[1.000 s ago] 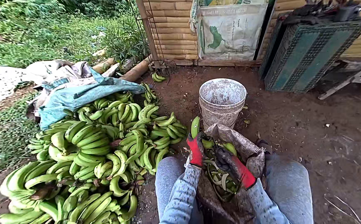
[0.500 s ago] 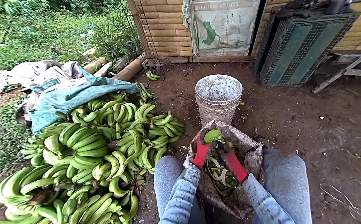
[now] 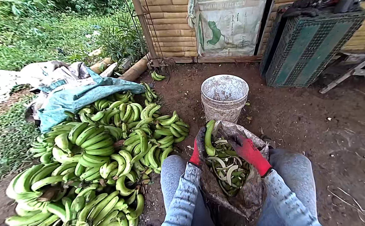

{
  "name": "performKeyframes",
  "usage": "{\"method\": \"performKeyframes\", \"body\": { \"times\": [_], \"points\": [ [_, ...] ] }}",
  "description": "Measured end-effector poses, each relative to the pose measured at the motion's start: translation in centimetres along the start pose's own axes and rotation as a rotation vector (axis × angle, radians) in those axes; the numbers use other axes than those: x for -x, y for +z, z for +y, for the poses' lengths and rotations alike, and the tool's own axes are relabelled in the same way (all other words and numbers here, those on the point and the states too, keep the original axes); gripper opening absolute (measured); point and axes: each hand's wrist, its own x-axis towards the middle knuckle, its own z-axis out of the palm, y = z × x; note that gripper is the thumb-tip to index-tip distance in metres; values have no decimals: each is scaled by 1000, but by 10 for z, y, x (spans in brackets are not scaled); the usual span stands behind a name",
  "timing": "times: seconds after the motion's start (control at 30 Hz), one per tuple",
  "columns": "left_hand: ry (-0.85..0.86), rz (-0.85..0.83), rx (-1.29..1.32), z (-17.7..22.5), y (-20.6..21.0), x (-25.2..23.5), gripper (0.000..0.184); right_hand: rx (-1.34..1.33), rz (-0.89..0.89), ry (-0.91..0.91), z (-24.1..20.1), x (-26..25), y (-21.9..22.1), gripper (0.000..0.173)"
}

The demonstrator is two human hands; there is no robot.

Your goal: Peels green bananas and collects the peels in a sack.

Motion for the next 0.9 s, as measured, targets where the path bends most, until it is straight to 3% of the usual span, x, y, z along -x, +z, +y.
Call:
{"method": "performKeyframes", "body": {
  "times": [0.1, 0.17, 0.23, 0.33, 0.43, 0.5, 0.6, 0.67, 0.7, 0.8, 0.9],
  "points": [
    [10, -36, -20, 10, 1, 4, 44, -3, -128, -279, -14, 8, -14, 38],
    [-14, -36, -15, 9, 3, 7, 43, 146, -215, -321, -15, 8, -6, 38],
    [-4, -71, -103, 0, -1, 14, 43, 227, -167, -268, -6, -1, 4, 41],
    [40, -23, -177, -26, -7, 19, 43, 240, 61, -126, 5, -27, 7, 44],
    [73, 77, -330, -33, -12, 21, 40, 115, 268, 94, 9, -46, 4, 43],
    [81, 153, -402, -33, -12, 15, 40, -11, 325, 77, 7, -43, -4, 41],
    [80, 215, -369, -21, -13, 6, 41, -266, 48, -135, 4, -22, 7, 36],
    [63, 145, -270, -13, -14, 3, 44, -318, -211, -219, 5, -12, 18, 33],
    [35, 71, -204, -11, -15, 5, 46, -252, -237, -239, 6, -11, 22, 32],
    [-110, -89, -43, -20, -17, 18, 54, 80, 24, -156, 1, -25, 11, 35],
    [-65, -37, -342, -25, -18, 20, 43, 92, 297, -44, 3, -47, -4, 35]
  ]
}}
